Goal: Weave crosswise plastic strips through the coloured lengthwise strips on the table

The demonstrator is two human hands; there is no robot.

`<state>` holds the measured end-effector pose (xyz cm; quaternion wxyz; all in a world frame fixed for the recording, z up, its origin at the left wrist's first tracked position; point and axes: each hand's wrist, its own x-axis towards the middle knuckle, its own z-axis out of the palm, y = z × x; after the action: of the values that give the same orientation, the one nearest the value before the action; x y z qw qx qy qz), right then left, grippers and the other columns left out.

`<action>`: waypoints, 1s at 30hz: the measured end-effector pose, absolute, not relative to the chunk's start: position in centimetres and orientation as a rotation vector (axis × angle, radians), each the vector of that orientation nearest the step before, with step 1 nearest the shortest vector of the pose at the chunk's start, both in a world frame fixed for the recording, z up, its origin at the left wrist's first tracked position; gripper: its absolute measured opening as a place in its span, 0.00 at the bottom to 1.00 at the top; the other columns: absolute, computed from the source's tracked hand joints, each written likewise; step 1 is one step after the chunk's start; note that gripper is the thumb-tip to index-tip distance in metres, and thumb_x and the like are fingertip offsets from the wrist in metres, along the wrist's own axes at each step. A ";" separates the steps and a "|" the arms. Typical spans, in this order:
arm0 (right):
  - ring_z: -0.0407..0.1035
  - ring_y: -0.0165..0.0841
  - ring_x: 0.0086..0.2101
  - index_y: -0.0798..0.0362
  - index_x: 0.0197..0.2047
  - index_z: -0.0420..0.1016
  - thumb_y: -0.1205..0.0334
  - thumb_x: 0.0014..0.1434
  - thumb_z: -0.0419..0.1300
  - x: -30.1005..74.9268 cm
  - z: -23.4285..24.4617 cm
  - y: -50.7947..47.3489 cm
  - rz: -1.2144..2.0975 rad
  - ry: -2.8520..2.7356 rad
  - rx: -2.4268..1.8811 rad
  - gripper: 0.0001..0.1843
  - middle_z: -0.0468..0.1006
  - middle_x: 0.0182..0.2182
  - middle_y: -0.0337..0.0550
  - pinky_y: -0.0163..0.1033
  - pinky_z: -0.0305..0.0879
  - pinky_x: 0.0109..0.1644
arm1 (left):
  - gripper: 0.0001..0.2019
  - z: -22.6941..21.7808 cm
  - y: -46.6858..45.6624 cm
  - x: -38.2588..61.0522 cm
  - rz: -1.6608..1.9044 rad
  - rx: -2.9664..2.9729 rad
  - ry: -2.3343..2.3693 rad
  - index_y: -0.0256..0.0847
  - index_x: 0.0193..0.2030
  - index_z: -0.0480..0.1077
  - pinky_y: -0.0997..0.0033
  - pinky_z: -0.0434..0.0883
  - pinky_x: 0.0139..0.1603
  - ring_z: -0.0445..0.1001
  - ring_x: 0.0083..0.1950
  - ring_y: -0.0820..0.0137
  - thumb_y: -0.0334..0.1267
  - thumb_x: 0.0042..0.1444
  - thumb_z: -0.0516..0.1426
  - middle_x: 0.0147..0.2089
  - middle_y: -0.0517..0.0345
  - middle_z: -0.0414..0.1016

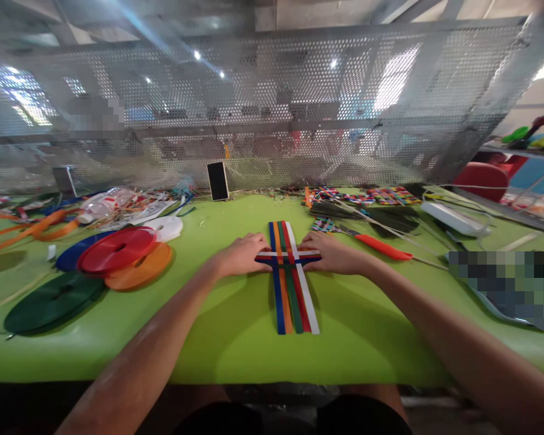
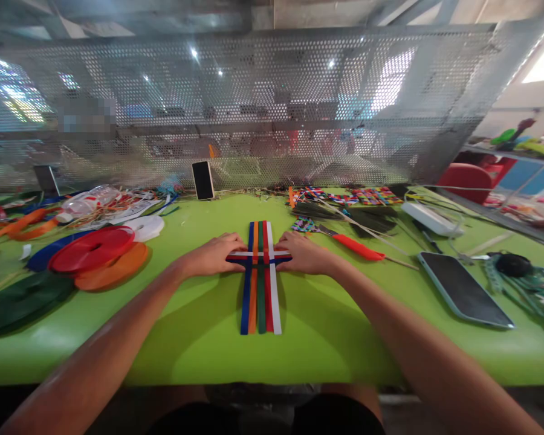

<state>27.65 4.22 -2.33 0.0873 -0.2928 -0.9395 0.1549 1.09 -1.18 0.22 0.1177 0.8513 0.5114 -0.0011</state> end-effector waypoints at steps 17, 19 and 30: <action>0.68 0.47 0.50 0.53 0.54 0.77 0.50 0.61 0.65 27.7 -2.8 4.3 0.434 -2.756 -0.825 0.22 0.74 0.49 0.54 0.52 0.65 0.57 | 0.24 0.0 -1.0 1.0 -0.008 2.521 1.517 0.41 0.56 0.72 0.60 0.66 0.59 0.68 0.59 0.56 0.53 0.60 0.62 0.55 0.48 0.69; 0.68 0.47 0.50 0.53 0.54 0.77 0.50 0.61 0.66 27.7 -2.8 4.3 0.430 -2.758 -0.820 0.22 0.74 0.49 0.54 0.52 0.65 0.57 | 0.24 0.0 -1.0 1.0 -0.005 2.521 1.517 0.40 0.57 0.72 0.60 0.65 0.60 0.68 0.59 0.56 0.53 0.60 0.62 0.55 0.48 0.69; 0.69 0.44 0.48 0.54 0.51 0.78 0.52 0.62 0.65 27.6 -2.6 4.5 0.431 -2.795 -0.754 0.19 0.75 0.47 0.53 0.49 0.65 0.56 | 0.22 0.3 -1.3 1.3 -0.008 2.509 1.524 0.40 0.55 0.72 0.61 0.66 0.58 0.69 0.58 0.57 0.52 0.61 0.60 0.55 0.48 0.69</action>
<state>27.64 4.49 -2.59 0.1069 -0.2562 -0.9495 0.1465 1.26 -1.27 0.30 0.1027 0.8502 0.5163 -0.0027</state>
